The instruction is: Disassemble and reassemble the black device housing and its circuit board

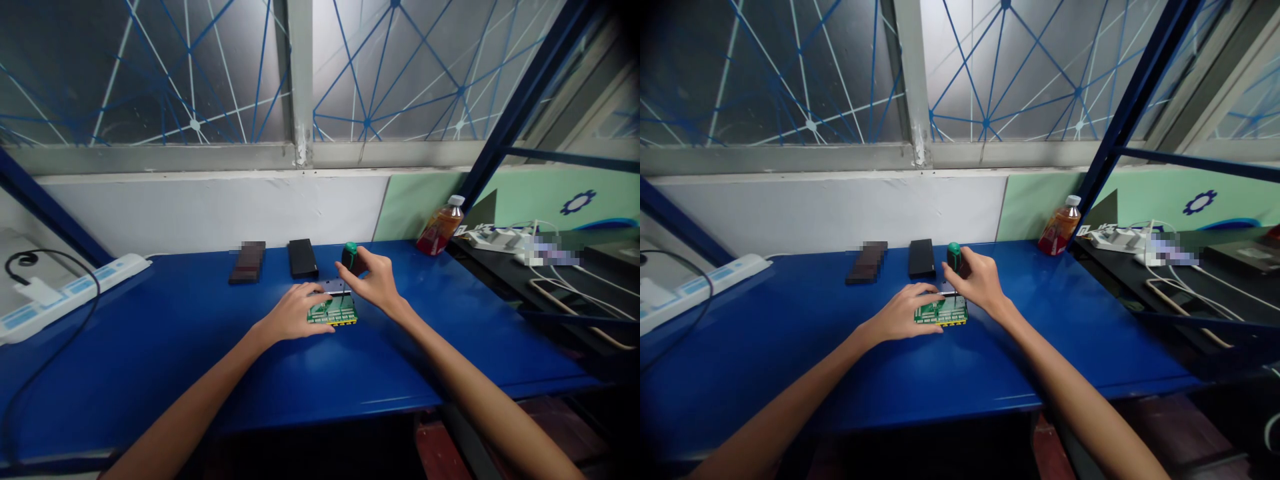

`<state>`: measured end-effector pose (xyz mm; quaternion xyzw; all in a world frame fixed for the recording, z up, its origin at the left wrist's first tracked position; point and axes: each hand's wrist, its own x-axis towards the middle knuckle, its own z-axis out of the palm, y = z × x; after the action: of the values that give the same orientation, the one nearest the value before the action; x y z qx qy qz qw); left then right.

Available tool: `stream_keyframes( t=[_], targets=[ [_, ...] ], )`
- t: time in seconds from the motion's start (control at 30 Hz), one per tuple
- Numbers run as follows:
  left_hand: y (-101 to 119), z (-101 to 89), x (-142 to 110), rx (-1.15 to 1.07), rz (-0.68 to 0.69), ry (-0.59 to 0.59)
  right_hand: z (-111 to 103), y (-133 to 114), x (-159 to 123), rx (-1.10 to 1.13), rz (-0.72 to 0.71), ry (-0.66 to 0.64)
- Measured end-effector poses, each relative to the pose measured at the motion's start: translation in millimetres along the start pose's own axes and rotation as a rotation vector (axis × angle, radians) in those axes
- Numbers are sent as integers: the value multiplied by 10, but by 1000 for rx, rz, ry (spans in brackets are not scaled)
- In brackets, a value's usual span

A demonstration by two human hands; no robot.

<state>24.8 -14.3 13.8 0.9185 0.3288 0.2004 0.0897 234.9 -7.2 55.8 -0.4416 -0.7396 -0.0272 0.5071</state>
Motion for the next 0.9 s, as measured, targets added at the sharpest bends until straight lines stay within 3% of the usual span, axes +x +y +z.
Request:
stream_keyframes(
  t=[0.3,0.53,0.9],
  targets=[
    [12,-6,-6,-9,-6,-8,6,42,-22,3,19,-32],
    [19,-8,-5,-23,-24,-17,-14,79,-29,-133,-146,-80],
    [-8,6,-8,-21,-9,-16,-52,12,-13,-56,-84,-64]
  ],
)
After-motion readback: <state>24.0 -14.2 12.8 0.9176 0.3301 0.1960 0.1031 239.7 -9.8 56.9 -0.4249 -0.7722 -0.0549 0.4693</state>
